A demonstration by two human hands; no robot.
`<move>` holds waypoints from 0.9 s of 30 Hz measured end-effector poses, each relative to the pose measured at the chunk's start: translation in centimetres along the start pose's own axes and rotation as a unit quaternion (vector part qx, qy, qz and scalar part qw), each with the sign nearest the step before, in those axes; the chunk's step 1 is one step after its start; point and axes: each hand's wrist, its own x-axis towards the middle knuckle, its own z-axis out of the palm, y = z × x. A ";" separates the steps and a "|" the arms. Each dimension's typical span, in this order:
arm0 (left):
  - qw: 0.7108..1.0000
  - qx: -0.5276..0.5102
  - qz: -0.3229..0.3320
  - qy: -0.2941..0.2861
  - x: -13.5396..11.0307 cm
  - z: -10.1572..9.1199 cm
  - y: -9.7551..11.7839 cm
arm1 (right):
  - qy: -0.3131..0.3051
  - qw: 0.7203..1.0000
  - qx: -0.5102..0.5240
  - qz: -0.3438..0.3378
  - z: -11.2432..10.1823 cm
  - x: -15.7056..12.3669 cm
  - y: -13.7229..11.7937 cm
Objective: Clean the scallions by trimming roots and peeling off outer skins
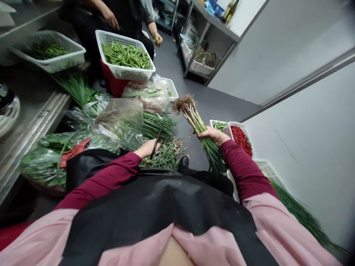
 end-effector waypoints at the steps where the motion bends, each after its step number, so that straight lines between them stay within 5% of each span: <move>1: 1.000 0.021 0.008 -0.018 -0.4 0.1 0.1 | -0.002 1.000 -0.015 -0.001 -0.9 -0.3 -0.4; 7: 0.996 0.006 0.029 -0.086 -1.0 0.1 2.2 | -0.019 0.988 -0.151 0.015 -3.7 -0.8 -4.2; 11: 0.993 -0.016 0.055 -0.104 -0.7 0.0 2.6 | -0.126 0.980 -0.147 0.056 -2.5 -1.5 -4.5; 17: 0.986 -0.077 0.065 -0.135 -2.0 1.9 2.1 | -0.236 0.963 -0.009 0.128 2.8 -4.5 1.9; 23: 0.981 -0.119 -0.054 -0.144 -3.9 4.7 0.8 | -0.228 0.955 0.124 0.144 5.9 -6.1 7.2; 27: 0.989 -0.030 -0.017 -0.145 -4.8 4.6 0.0 | -0.239 0.941 0.166 0.174 6.4 -5.4 8.8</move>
